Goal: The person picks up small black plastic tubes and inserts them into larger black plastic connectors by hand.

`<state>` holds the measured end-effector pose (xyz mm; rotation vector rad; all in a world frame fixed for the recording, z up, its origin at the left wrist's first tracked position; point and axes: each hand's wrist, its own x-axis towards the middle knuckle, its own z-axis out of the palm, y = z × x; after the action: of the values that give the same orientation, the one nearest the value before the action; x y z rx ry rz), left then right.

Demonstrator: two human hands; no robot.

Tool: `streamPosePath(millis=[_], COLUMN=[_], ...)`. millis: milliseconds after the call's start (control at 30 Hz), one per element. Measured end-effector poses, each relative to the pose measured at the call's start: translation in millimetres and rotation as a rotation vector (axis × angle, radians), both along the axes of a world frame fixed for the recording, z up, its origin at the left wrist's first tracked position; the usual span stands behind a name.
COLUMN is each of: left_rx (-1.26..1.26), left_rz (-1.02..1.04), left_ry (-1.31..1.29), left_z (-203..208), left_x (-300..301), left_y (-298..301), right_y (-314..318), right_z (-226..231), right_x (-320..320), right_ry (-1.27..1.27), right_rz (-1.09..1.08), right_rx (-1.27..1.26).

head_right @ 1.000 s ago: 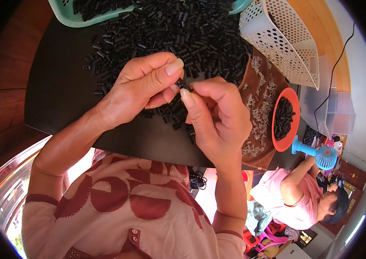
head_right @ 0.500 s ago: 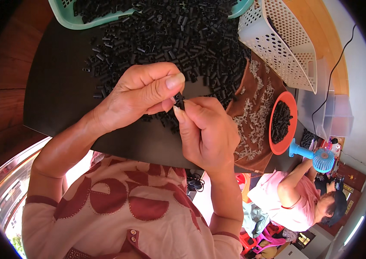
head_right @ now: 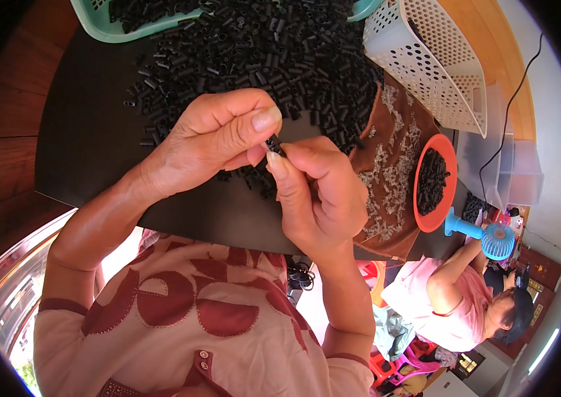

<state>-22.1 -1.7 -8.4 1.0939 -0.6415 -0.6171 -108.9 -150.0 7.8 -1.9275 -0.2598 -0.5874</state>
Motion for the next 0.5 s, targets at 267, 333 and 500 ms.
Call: streamPosePath(millis=[267, 333, 500], left_rx=[-0.053, -0.044, -0.096], left_rz=[-0.053, -0.055, -0.104], left_ry=[0.236, 0.26, 0.36], left_z=[6, 7, 5], left_x=[0, 0, 2], left_y=[0, 0, 2], right_y=[3, 4, -19], right_z=[6, 7, 22], right_x=[-1, 3, 22], right_ry=[0.082, 0.094, 0.109], right_rz=[0.045, 0.062, 0.208], right_rx=[0.133, 0.163, -0.185])
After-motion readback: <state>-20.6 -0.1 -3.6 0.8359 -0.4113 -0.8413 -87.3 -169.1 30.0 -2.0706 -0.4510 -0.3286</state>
